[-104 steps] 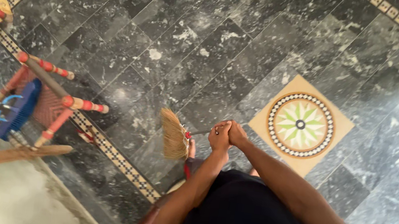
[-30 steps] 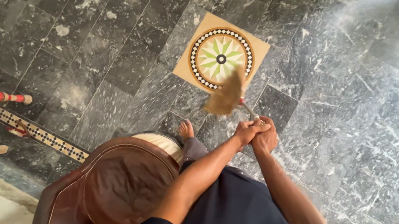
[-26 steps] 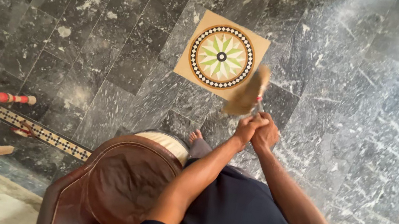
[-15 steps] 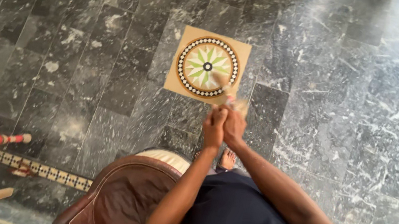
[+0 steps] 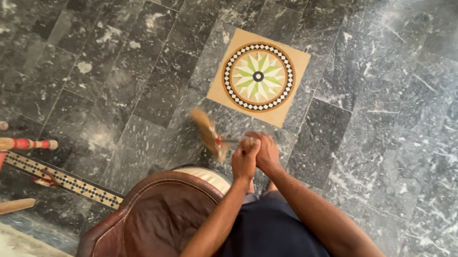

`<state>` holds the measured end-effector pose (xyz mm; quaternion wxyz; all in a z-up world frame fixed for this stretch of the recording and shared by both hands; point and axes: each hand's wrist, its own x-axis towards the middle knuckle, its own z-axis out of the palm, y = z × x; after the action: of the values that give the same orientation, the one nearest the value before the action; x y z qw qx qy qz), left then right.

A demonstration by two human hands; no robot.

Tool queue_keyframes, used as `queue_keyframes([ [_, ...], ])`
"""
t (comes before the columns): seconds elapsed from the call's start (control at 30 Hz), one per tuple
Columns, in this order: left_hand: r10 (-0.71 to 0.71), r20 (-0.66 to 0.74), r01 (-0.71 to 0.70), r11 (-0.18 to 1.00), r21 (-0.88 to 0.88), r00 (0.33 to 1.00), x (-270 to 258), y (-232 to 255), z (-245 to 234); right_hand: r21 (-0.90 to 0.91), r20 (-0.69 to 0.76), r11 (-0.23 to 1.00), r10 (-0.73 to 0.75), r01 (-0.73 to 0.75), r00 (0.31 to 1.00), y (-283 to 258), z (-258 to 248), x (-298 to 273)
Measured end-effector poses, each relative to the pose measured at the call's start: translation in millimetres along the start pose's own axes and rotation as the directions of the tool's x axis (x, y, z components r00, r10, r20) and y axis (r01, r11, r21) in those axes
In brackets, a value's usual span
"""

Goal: The person sweeps the tiled floor using a small hand broom, gathering dust and debris from corners and along walls before moving across the open room.

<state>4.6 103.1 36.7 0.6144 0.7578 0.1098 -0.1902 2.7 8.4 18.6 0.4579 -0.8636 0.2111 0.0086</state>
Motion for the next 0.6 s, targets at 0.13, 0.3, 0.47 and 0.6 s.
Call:
queue_keyframes([
  [0.13, -0.147, -0.058, 0.157, 0.959, 0.236, 0.987, -4.4, -17.2, 2.3, 0.162, 0.214, 0.943, 0.255, -0.292, 0.943, 35.9, 35.7, -5.3],
  [0.3, -0.126, 0.026, 0.111, 0.942, 0.315, 0.992, -8.5, -44.6, 20.4, 0.122, 0.161, 0.952, 0.26, -0.28, 0.952, 71.3, 25.2, -19.8],
  [0.47, -0.141, 0.101, 0.092, 0.917, 0.388, 0.985, -22.0, -51.9, 71.2, 0.147, 0.065, 0.945, 0.286, -0.293, 0.956, 107.3, -14.3, -28.6],
  [0.6, -0.252, 0.154, 0.158, 0.876, 0.456, 0.955, -40.0, -50.8, 131.5, 0.211, 0.012, 0.921, 0.332, -0.327, 0.943, 162.4, -60.3, -35.7],
])
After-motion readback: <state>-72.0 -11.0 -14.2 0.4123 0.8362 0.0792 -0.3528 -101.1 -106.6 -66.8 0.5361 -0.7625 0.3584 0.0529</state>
